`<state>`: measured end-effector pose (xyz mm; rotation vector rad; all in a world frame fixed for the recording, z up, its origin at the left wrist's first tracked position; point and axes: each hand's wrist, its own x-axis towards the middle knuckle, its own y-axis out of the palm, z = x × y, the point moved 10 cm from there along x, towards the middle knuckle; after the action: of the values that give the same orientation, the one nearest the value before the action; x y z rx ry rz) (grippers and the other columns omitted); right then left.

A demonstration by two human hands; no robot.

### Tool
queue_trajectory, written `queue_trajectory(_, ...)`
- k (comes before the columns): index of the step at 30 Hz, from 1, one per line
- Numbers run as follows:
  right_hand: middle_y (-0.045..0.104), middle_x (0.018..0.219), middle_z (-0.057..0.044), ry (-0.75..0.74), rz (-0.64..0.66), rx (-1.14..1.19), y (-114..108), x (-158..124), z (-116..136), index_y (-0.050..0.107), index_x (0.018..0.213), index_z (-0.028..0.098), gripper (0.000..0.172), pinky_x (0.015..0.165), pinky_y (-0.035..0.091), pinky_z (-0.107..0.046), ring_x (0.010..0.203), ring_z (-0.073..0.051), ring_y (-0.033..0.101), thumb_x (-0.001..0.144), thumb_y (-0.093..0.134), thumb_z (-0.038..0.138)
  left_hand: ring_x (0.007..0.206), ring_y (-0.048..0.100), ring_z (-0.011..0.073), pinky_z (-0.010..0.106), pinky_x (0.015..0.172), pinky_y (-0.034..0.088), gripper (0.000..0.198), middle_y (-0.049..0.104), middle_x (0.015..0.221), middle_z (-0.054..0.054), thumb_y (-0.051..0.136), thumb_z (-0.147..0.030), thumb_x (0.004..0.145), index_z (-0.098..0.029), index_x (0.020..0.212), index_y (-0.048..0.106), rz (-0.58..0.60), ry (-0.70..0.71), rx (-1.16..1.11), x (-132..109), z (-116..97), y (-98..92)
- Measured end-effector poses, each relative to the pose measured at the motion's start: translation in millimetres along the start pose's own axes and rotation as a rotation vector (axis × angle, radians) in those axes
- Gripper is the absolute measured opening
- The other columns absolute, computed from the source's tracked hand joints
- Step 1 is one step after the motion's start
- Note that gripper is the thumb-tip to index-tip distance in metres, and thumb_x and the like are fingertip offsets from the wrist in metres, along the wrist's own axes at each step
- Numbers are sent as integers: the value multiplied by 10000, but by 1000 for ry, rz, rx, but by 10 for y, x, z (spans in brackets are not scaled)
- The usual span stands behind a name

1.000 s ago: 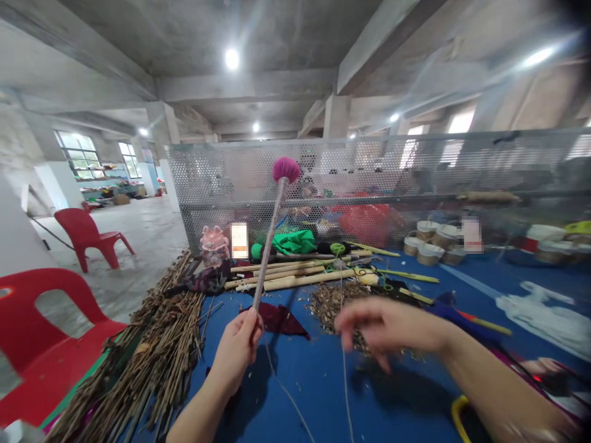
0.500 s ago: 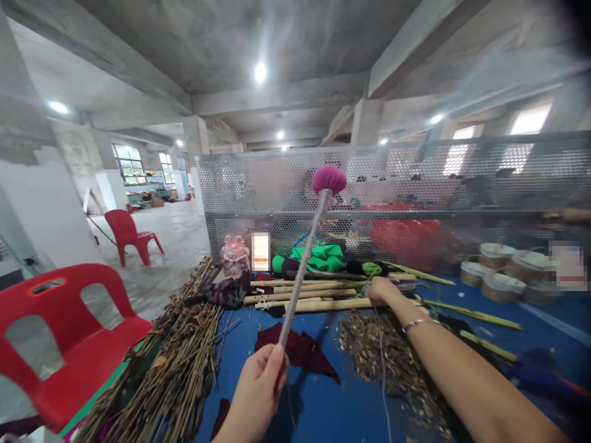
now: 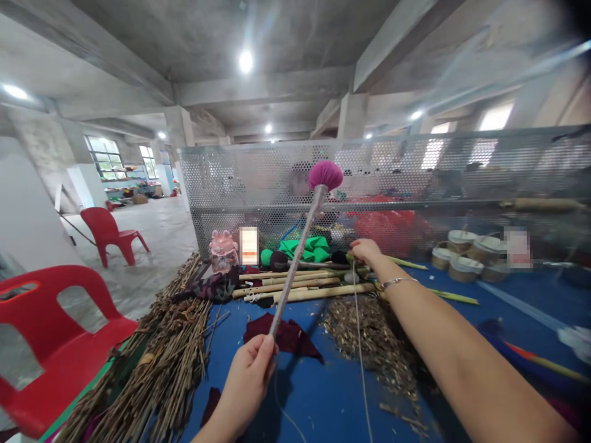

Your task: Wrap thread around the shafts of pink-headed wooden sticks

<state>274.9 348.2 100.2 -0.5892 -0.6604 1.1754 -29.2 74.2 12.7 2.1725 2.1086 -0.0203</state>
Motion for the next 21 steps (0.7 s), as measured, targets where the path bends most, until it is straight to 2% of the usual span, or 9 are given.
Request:
queue_trajectory(4, 576, 575, -2, 61, -46, 290, -118, 27, 167, 508, 1008, 105, 295, 413, 434, -164, 489, -101, 570, 722, 558, 48, 327, 189, 31, 180, 328, 131, 432, 274, 439, -95, 437, -607, 724, -184, 643, 409, 0, -18, -10, 0, 2, 6)
queue_trajectory(10, 552, 581, 13, 46, -139, 567, -508, 57, 479, 464, 988, 137, 277, 369, 403, -131, 439, -74, 550, 743, 548, 38, 324, 203, 36, 174, 320, 143, 444, 275, 427, -93, 418, -620, 726, -184, 643, 414, -3, -4, 1, -10, -24, -1)
queue_trajectory(17, 526, 584, 32, -61, -278, 685, -1184, -22, 840, 449, 925, 156, 242, 413, 388, -156, 461, -73, 540, 742, 547, 32, 328, 177, 32, 165, 317, 143, 431, 286, 427, -99, 435, -613, 719, -186, 668, 424, -11, -22, -17, -3, -6, -16)
queue_trajectory(21, 527, 647, 17, -172, -287, 656, -1519, -208, 1141, 401, 964, 135, 223, 497, 394, -184, 555, -67, 544, 789, 506, 46, 327, 175, 29, 161, 318, 138, 421, 290, 427, -99, 445, -601, 720, -185, 657, 420, -10, -29, -17, 4, -6, -14)
